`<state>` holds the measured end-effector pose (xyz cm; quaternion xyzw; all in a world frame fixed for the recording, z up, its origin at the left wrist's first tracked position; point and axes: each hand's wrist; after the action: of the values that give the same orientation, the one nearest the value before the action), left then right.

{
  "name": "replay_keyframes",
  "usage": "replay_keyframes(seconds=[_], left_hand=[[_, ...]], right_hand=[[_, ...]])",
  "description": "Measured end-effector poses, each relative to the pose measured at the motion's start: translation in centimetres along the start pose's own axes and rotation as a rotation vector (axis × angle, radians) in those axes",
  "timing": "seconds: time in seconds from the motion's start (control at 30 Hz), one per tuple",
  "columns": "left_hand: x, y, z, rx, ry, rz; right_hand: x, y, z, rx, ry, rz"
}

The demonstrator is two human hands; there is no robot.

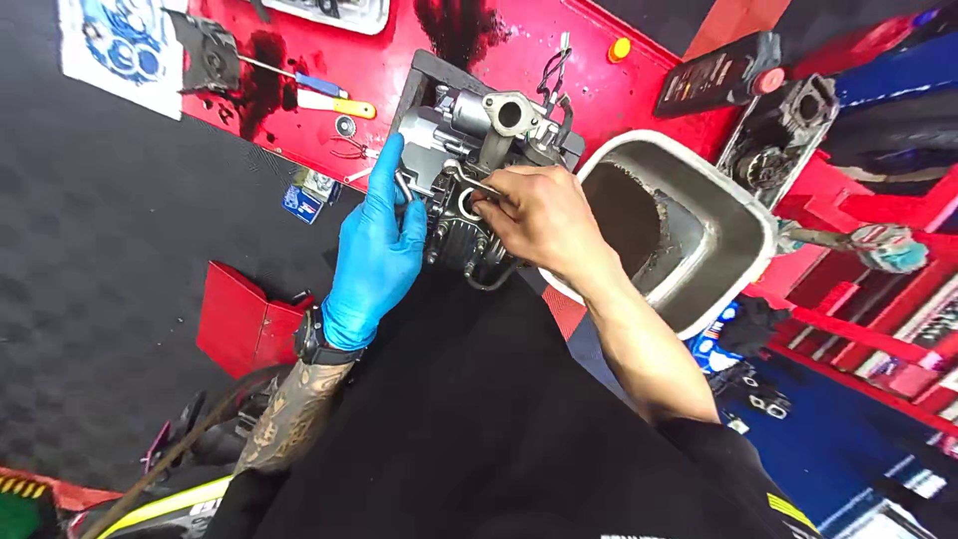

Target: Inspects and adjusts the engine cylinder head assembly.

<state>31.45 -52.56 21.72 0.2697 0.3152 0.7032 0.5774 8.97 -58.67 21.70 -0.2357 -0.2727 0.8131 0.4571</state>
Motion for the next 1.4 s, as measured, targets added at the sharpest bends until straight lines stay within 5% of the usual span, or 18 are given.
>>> replay_keyframes(seconds=[0.23,0.5,0.8,1.4], left_hand=[[2.3,-1.7,-0.9,0.006,0.039,0.103],[3.8,-2.3,-2.7,0.102,0.098,0.144],[3.7,-3.2,-8.1,0.054,0.605,-0.08],[3.3,-4.0,-8.8,0.13,0.681,-0.136]], right_hand=[[-1.3,1.1,-0.1,-0.02,-0.064,0.155],[-3.6,1.2,1.8,0.143,-0.242,0.529],[-5.6,2.0,1.4,0.172,-0.39,0.79],[-3.7,-0.3,0.3,0.192,-0.209,0.237]])
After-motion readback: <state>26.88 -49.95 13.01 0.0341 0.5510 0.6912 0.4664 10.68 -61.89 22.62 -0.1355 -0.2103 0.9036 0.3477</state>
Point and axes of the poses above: each hand's wrist, its own x-axis away from the middle knuckle, its own z-axis out of the back of the hand, y = z × x, and after that the axes turned 14 degrees about y, right-handed
